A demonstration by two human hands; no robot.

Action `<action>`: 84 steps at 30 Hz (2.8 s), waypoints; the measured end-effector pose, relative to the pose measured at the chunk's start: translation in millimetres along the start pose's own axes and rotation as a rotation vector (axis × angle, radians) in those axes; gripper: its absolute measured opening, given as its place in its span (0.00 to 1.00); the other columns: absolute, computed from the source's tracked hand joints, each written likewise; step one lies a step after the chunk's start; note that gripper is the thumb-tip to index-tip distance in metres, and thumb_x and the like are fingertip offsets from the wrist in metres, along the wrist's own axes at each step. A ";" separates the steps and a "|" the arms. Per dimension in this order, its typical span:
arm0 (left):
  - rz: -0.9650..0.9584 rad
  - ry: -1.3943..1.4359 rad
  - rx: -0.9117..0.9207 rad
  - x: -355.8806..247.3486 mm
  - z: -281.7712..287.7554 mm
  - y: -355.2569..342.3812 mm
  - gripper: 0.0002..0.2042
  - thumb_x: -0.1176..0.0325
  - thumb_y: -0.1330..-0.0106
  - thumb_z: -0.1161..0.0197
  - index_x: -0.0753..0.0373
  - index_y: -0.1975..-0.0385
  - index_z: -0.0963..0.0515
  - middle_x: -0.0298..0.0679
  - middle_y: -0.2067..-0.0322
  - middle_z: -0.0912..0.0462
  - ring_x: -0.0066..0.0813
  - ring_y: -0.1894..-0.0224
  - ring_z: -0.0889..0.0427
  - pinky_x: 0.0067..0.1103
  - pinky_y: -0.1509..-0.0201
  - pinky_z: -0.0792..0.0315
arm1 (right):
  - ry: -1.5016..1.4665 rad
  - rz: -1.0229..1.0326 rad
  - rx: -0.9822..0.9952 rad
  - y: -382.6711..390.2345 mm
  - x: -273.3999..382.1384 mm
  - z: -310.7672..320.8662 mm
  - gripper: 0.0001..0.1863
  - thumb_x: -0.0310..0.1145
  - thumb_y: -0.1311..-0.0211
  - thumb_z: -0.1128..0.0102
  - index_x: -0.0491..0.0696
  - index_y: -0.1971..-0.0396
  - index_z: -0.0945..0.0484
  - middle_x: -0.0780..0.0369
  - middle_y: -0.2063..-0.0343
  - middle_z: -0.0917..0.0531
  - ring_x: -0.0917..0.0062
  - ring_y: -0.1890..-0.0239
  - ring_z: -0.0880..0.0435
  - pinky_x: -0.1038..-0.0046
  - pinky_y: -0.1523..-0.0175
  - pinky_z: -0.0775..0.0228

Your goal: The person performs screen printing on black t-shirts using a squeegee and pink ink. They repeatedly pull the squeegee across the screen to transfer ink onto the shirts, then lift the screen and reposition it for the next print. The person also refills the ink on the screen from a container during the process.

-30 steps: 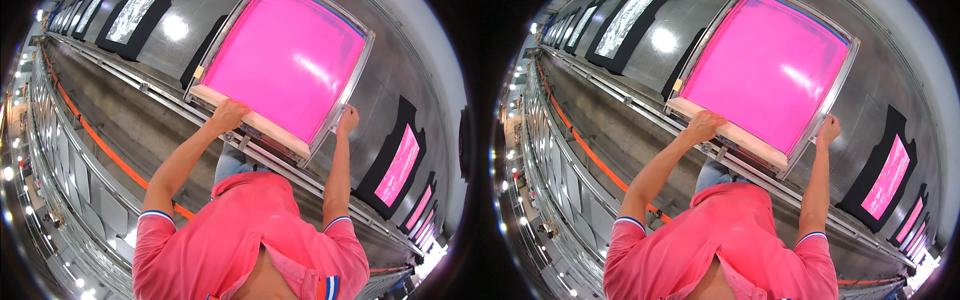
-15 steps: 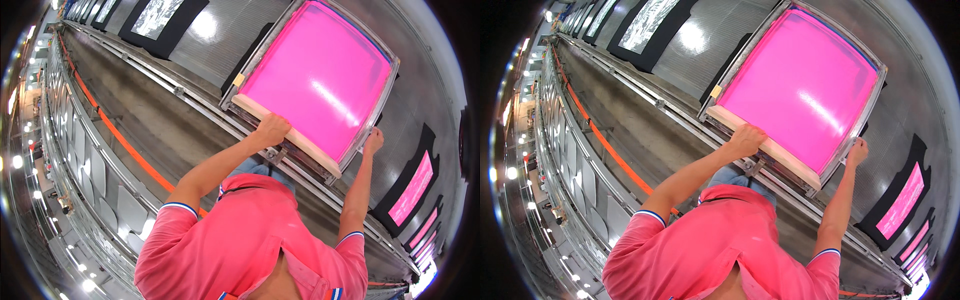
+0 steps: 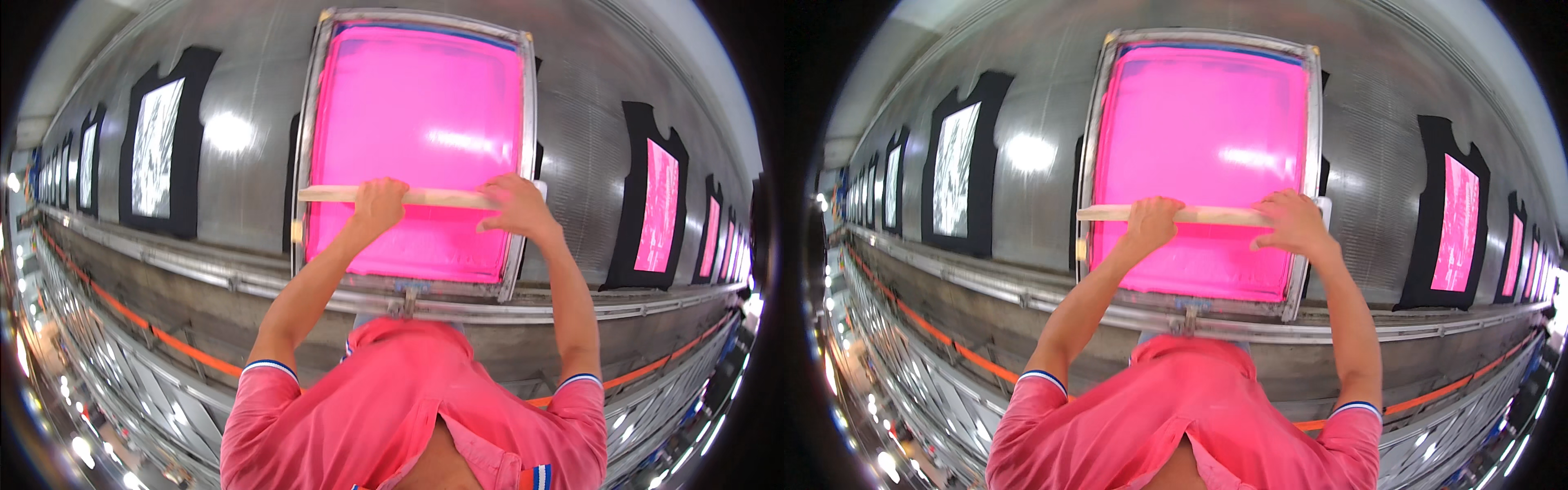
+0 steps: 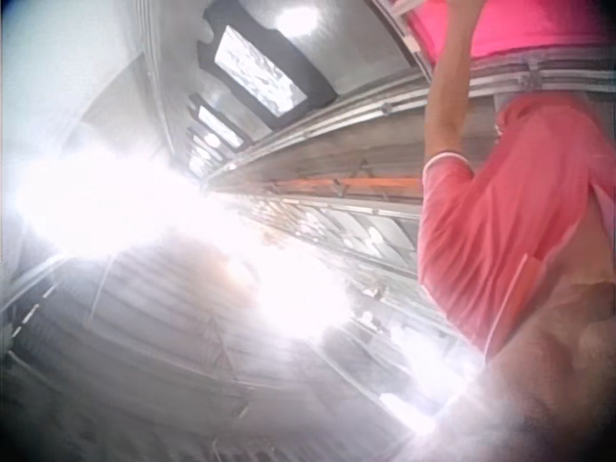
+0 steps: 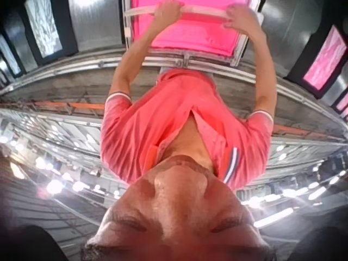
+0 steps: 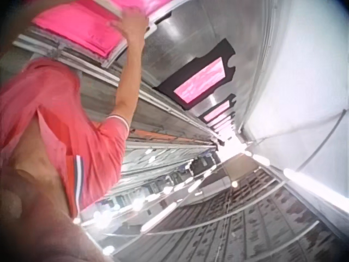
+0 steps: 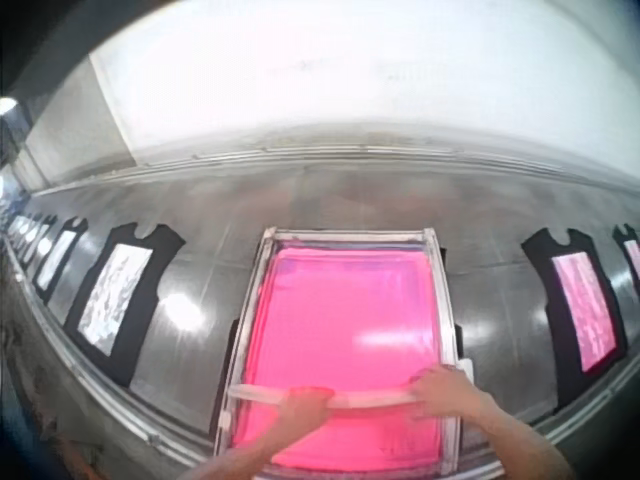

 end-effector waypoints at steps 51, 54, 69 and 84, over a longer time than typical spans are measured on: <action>-0.171 -0.096 -0.369 53.8 -30.7 181.1 0.22 0.78 0.60 0.38 0.59 0.59 0.18 0.38 0.60 0.16 0.43 0.63 0.17 0.33 0.61 0.22 | 0.141 -0.115 -0.264 158.8 67.1 -113.4 0.13 0.24 0.61 0.38 0.44 0.69 0.22 0.58 0.66 0.20 0.64 0.58 0.21 0.63 0.45 0.29; -0.102 -0.101 -0.218 61.7 -24.3 163.0 0.21 0.75 0.57 0.38 0.57 0.58 0.16 0.45 0.66 0.15 0.46 0.66 0.16 0.36 0.61 0.22 | 0.144 -0.102 -0.182 142.6 52.4 -110.1 0.10 0.25 0.58 0.41 0.45 0.71 0.20 0.58 0.68 0.19 0.64 0.60 0.19 0.64 0.49 0.27; 0.039 -0.267 -0.197 131.2 144.0 -229.1 0.15 0.66 0.47 0.40 0.51 0.60 0.14 0.48 0.67 0.15 0.48 0.62 0.15 0.38 0.55 0.21 | 0.343 -0.166 -0.151 -205.7 -140.2 47.3 0.13 0.30 0.50 0.48 0.52 0.65 0.19 0.59 0.68 0.16 0.61 0.62 0.16 0.56 0.60 0.25; -0.029 -0.317 -0.325 135.9 148.9 -253.9 0.18 0.69 0.52 0.39 0.51 0.58 0.15 0.47 0.72 0.15 0.48 0.67 0.15 0.38 0.61 0.22 | 0.321 -0.193 -0.224 -231.5 -159.7 43.2 0.15 0.29 0.52 0.47 0.52 0.62 0.20 0.62 0.64 0.18 0.62 0.58 0.17 0.57 0.59 0.25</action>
Point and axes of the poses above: each hand's wrist, its own y-axis away from the middle knuckle, its own z-axis out of the back of the hand, x = y × z, the point moved 8 cm from there along -y, towards the middle knuckle
